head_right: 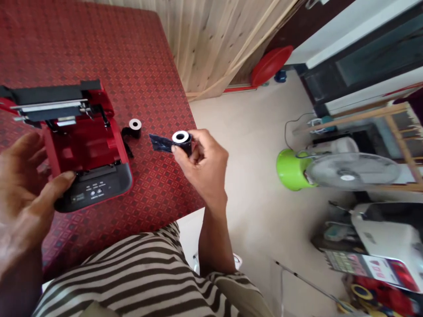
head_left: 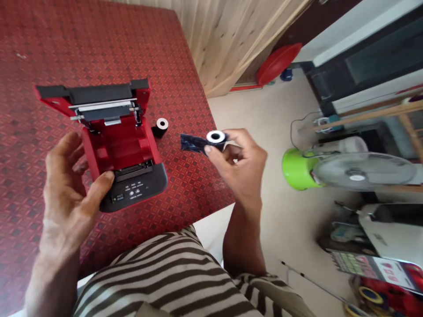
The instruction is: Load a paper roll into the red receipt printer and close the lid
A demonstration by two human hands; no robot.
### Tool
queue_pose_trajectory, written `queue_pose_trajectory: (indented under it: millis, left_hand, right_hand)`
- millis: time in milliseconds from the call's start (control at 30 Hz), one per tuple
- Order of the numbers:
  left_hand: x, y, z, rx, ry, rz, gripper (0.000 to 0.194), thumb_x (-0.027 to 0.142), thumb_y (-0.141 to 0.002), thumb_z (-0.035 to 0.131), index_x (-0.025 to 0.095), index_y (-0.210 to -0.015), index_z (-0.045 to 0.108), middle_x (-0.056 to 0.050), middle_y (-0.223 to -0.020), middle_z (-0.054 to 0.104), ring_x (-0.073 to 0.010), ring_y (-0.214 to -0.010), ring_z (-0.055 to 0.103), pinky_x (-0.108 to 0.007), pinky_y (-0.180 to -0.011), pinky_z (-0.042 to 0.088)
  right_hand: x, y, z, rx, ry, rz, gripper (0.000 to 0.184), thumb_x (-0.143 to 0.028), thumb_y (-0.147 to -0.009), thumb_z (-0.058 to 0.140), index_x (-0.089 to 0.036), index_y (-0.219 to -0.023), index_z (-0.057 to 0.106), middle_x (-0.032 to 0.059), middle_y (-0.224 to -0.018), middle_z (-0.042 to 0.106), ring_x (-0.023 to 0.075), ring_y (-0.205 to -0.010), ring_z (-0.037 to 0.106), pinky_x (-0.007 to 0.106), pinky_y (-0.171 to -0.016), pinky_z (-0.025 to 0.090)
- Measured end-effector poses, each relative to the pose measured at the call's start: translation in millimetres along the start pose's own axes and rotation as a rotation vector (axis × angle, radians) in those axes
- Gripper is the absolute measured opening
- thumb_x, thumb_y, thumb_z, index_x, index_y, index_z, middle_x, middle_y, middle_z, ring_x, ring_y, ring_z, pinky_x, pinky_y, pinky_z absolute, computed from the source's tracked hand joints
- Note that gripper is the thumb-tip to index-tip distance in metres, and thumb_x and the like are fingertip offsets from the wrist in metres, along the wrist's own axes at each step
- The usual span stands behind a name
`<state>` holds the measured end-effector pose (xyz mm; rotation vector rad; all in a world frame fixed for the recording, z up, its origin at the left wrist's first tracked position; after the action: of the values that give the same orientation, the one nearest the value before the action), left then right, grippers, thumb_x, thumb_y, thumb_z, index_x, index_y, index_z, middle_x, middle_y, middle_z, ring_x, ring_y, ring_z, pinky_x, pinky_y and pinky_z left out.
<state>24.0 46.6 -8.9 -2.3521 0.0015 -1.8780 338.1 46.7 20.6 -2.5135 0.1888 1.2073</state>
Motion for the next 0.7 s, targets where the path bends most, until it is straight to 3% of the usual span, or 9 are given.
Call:
queue_pose_trajectory:
  millis: [100, 267, 367, 533, 700]
  left_hand:
    - [5.0, -8.1, 7.0, -0.027, 0.041, -0.023, 0.085, 0.018, -0.073, 0.083, 0.030, -0.152, 0.055, -0.008, -0.155, 0.062, -0.0286, -0.134, 0.066, -0.048, -0.109, 0.060]
    - [7.3, -12.7, 14.3, 0.087, 0.032, -0.042, 0.077, 0.012, -0.074, 0.082, 0.029, -0.147, 0.061, -0.004, -0.150, 0.067, -0.0227, -0.130, 0.069, -0.041, -0.111, 0.059]
    - [7.5, -17.5, 16.4, 0.119, 0.101, -0.097, 0.072, 0.009, -0.075, 0.079, 0.028, -0.143, 0.066, -0.002, -0.144, 0.071, -0.0177, -0.125, 0.070, -0.030, -0.105, 0.060]
    - [11.6, -25.6, 16.1, 0.153, 0.194, -0.194, 0.066, 0.007, -0.067, 0.081, 0.024, -0.130, 0.073, -0.002, -0.121, 0.078, -0.0123, -0.098, 0.071, -0.018, -0.076, 0.059]
    - [15.0, -24.2, 15.8, 0.203, 0.158, -0.256, 0.070, 0.009, -0.060, 0.081, 0.022, -0.128, 0.075, -0.007, -0.129, 0.077, -0.0189, -0.107, 0.074, -0.024, -0.080, 0.063]
  right_hand:
    - [14.2, 7.2, 11.5, -0.133, -0.001, 0.026, 0.019, -0.029, -0.086, 0.080, -0.022, -0.101, 0.071, -0.0088, -0.067, 0.055, 0.0090, -0.055, 0.049, 0.026, -0.057, 0.042]
    - [14.6, 5.8, 37.0, -0.338, -0.044, 0.010, 0.015, -0.026, -0.088, 0.078, -0.021, -0.099, 0.070, -0.0049, -0.077, 0.063, 0.0109, -0.063, 0.052, 0.028, -0.063, 0.042]
    - [11.0, 0.2, 59.6, -0.450, -0.011, -0.043, 0.011, -0.023, -0.090, 0.077, -0.021, -0.090, 0.066, -0.0037, -0.077, 0.062, 0.0131, -0.068, 0.054, 0.029, -0.068, 0.042]
    - [6.4, -3.2, 81.9, -0.471, -0.062, -0.090, 0.020, -0.024, -0.092, 0.075, -0.023, -0.084, 0.057, -0.0013, -0.084, 0.065, 0.0168, -0.079, 0.060, 0.033, -0.078, 0.048]
    - [5.5, 11.1, 85.7, -0.408, -0.172, -0.068, 0.020, -0.020, -0.090, 0.072, -0.023, -0.103, 0.057, 0.0010, -0.097, 0.069, 0.0192, -0.089, 0.065, 0.035, -0.084, 0.054]
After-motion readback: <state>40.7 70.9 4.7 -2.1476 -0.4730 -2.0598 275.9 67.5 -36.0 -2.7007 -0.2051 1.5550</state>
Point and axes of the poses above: each hand's wrist, its own y-axis away from the middle knuckle, its own z-axis out of the palm, x = y × z, the point moved 3 cm from there along -y, towards the middle knuckle
